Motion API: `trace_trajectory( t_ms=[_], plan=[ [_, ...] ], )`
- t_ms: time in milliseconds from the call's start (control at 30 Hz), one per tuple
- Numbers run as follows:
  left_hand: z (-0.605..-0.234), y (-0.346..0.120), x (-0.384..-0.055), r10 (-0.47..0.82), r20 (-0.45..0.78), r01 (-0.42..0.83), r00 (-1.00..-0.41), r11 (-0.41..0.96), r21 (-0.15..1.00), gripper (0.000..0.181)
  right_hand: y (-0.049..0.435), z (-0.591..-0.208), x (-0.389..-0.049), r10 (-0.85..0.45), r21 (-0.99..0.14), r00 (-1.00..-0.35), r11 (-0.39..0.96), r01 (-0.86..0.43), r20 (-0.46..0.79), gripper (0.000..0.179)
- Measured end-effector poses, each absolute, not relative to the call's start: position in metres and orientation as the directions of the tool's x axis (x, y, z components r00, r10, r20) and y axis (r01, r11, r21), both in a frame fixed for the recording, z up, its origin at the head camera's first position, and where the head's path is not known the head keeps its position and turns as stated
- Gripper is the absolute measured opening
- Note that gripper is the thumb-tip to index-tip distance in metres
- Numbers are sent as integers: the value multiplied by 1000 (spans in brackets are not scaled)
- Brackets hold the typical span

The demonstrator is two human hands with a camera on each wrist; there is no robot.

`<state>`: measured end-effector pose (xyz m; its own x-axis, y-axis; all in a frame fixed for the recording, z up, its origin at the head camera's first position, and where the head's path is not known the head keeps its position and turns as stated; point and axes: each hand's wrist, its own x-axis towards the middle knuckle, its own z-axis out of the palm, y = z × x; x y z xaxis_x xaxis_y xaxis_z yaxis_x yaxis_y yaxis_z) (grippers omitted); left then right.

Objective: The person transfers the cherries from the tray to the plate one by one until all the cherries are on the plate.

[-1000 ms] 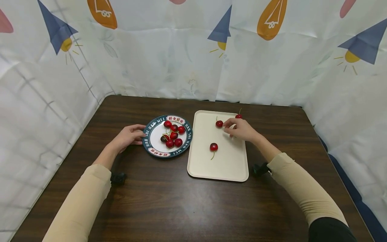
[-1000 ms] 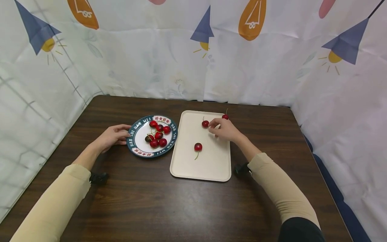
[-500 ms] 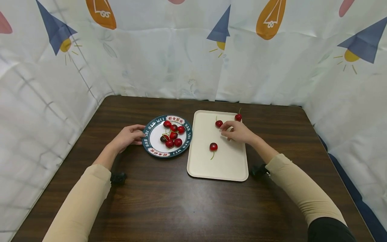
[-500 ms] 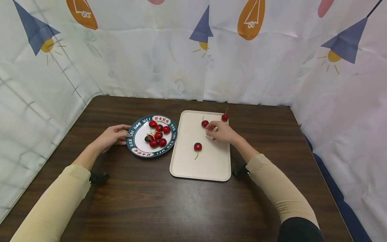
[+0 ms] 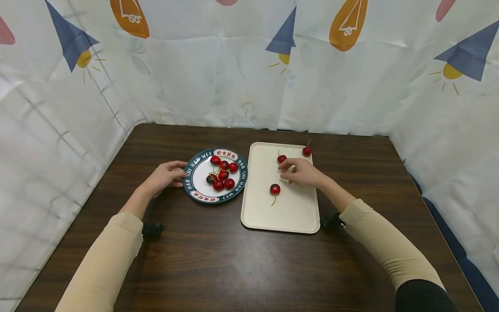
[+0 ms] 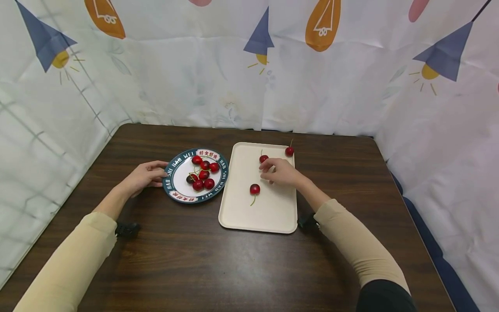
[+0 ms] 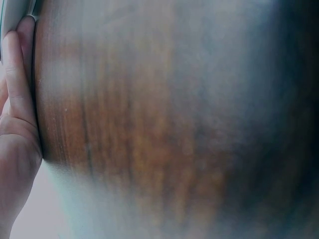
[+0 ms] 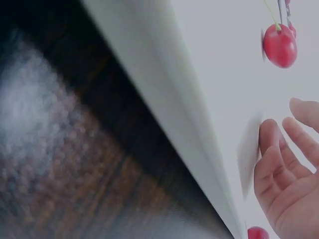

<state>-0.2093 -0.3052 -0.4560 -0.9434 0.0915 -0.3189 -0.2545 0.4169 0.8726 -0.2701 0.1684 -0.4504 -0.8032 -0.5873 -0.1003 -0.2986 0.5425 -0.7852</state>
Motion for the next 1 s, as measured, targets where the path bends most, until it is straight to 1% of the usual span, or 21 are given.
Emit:
trace_trajectory(
  t_ms=[133, 400, 533, 667, 1000],
  plan=[
    [-455, -306, -209, 93, -317, -252, -944, 418, 873, 60, 167, -449, -268, -622, -788, -776, 528, -317, -105, 26],
    [-454, -305, -209, 89, -327, -263, -941, 416, 871, 58, 166, -444, -263, -758, -786, -640, 469, -402, -126, 31],
    [-454, -305, -208, 88, -330, -266, -940, 418, 869, 58, 163, -441, -261, -788, -776, -599, 463, -428, -140, 36],
    [-454, -305, -209, 85, -326, -263, -942, 419, 869, 57, 161, -439, -259, -799, -766, -583, 465, -444, -147, 39],
    [-458, -306, -211, 89, -332, -269, -939, 411, 871, 59, 158, -438, -256, -802, -747, -578, 473, -466, -147, 36]
  ],
)
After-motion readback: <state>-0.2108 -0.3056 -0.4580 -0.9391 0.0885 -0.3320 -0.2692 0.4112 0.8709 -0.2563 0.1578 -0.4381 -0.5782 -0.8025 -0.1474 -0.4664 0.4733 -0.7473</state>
